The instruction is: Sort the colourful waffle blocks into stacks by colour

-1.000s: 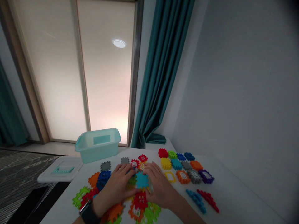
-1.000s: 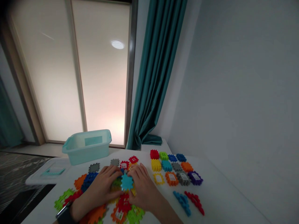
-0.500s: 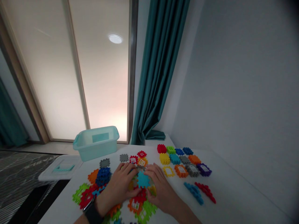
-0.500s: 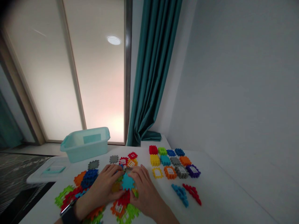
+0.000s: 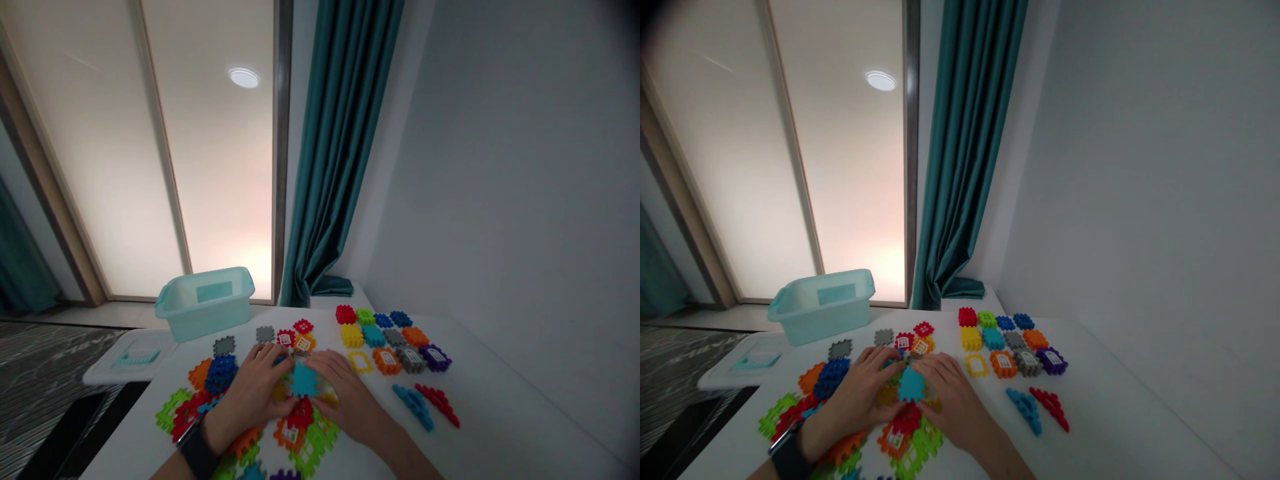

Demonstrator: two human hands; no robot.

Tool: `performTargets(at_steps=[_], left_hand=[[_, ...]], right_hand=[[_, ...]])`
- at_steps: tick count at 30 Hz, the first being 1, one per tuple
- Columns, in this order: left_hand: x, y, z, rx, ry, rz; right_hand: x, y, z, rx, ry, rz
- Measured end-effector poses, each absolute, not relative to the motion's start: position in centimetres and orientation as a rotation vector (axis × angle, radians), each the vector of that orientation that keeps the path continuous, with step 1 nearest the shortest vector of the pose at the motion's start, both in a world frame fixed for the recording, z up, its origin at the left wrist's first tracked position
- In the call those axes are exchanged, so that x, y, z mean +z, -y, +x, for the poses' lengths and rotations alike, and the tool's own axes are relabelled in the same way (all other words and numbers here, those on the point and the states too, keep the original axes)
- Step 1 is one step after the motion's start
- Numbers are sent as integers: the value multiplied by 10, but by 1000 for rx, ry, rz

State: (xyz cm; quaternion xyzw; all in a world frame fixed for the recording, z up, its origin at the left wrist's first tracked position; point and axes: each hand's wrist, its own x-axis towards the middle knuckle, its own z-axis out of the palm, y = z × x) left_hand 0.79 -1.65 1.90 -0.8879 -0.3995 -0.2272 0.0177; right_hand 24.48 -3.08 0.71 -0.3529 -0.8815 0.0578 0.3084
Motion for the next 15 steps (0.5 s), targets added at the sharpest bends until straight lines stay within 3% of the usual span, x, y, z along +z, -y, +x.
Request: performTargets(at_steps=[15], left_hand=[[14, 13, 6, -725, 1242, -2789]], right_hand=[[-12, 27, 240, -22, 2244, -974]])
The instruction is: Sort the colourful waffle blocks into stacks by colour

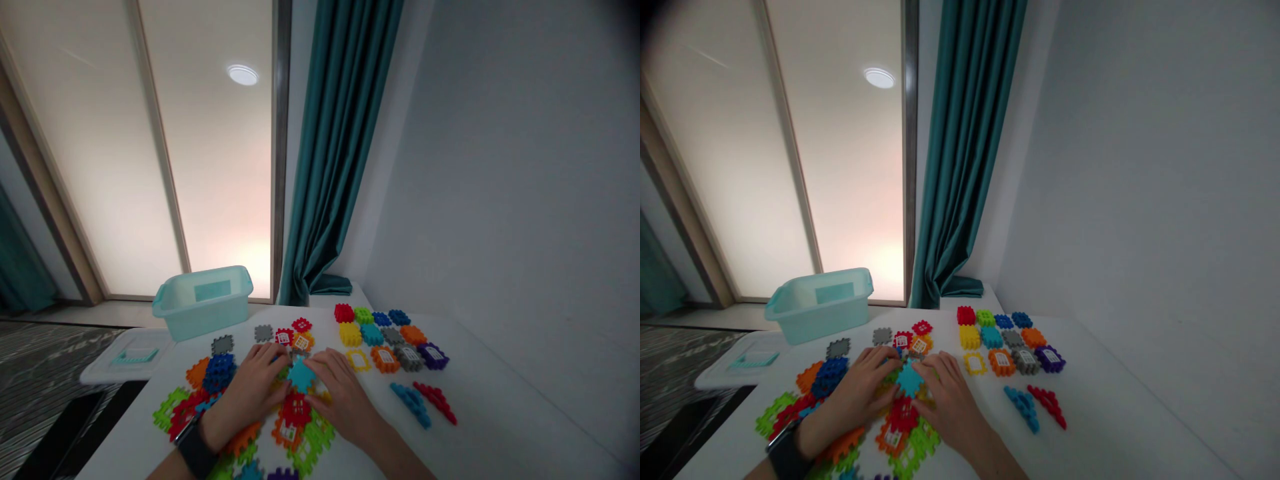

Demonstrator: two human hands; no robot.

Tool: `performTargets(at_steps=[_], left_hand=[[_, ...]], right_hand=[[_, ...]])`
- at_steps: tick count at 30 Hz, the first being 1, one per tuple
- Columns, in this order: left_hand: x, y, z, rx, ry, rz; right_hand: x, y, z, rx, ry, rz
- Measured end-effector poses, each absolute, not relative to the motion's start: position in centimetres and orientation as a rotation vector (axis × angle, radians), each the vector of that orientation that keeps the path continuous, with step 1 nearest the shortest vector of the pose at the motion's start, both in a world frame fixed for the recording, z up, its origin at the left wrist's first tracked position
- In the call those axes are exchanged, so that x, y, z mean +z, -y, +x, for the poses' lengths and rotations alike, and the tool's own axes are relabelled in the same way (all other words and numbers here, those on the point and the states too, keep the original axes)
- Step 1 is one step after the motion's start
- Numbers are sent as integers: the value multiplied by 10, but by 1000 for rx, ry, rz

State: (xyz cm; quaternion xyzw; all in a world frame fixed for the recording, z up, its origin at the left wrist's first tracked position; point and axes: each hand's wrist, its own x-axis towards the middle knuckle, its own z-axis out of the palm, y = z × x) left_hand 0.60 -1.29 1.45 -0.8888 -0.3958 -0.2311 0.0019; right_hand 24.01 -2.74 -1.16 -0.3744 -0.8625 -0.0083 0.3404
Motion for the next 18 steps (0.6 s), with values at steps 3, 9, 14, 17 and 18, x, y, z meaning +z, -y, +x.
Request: performTargets(at_steps=[3, 9, 14, 17, 18], left_hand=[[15, 11, 3, -702, 1248, -2768], [15, 4, -5, -679, 1179, -2785], [16, 2, -9, -692, 1129, -2791], [18, 4, -8, -687, 1125, -2794], [19, 4, -8, -683, 1125, -2798]], right_hand=[[-12, 27, 238, -15, 2252, -958], [-8, 27, 238, 21, 2292, -906], [-10, 27, 239, 28, 2306, -934], [-11, 27, 239, 33, 2304, -947], [-10, 27, 240, 39, 2311, -941]])
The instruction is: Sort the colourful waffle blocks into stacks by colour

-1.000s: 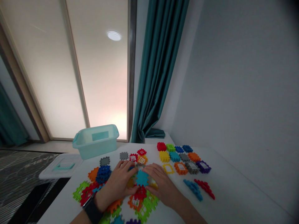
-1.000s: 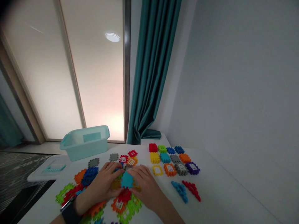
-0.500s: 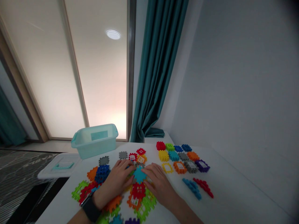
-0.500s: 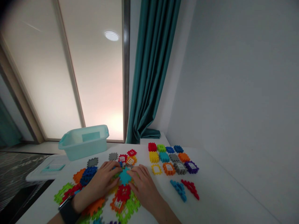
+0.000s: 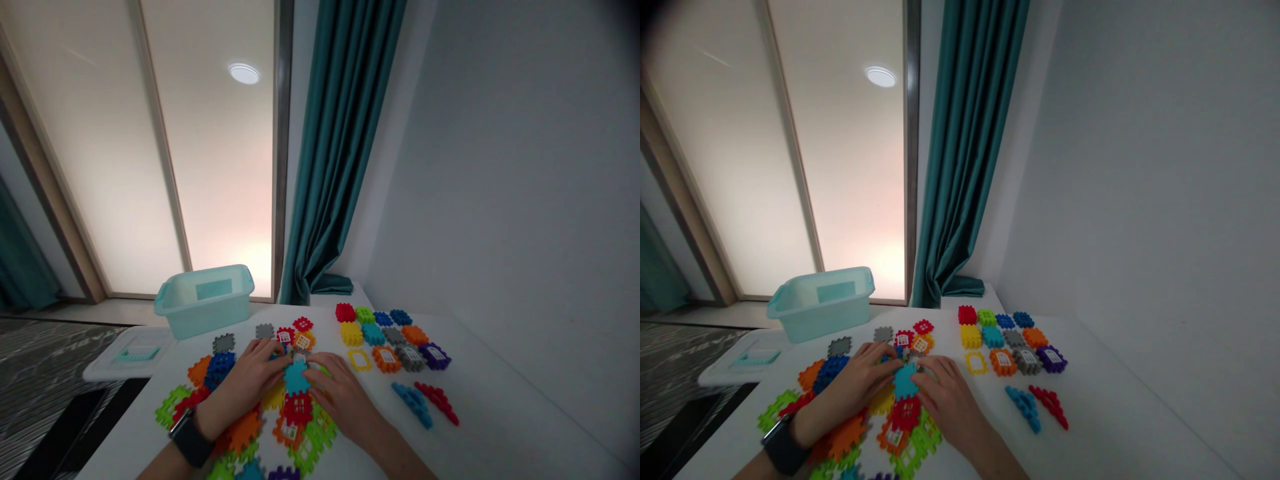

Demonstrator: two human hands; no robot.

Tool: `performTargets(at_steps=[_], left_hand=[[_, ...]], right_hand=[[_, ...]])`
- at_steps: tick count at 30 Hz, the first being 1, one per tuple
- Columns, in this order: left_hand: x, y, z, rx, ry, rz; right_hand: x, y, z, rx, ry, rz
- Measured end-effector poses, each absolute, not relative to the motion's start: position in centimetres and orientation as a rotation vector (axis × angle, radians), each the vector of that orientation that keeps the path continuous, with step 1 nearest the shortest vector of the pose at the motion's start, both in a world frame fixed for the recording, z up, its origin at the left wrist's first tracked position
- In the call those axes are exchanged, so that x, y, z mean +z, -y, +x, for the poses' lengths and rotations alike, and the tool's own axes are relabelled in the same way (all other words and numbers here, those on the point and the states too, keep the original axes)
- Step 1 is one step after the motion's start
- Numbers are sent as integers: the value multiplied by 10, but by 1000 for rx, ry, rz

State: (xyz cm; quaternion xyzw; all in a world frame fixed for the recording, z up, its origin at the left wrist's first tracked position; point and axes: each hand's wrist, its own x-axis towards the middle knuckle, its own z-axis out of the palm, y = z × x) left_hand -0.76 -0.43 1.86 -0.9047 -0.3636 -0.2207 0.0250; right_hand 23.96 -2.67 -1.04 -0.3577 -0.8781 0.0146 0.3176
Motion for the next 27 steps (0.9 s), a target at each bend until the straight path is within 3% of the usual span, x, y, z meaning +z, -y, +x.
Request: performTargets(at_steps=[20, 27], left_hand=[[19, 9, -3, -759, 1238, -2780], [16, 9, -3, -933, 1297, -2893]], right_hand=[[-12, 27, 236, 68, 2134, -943], [-11, 26, 239, -70, 2151, -917]])
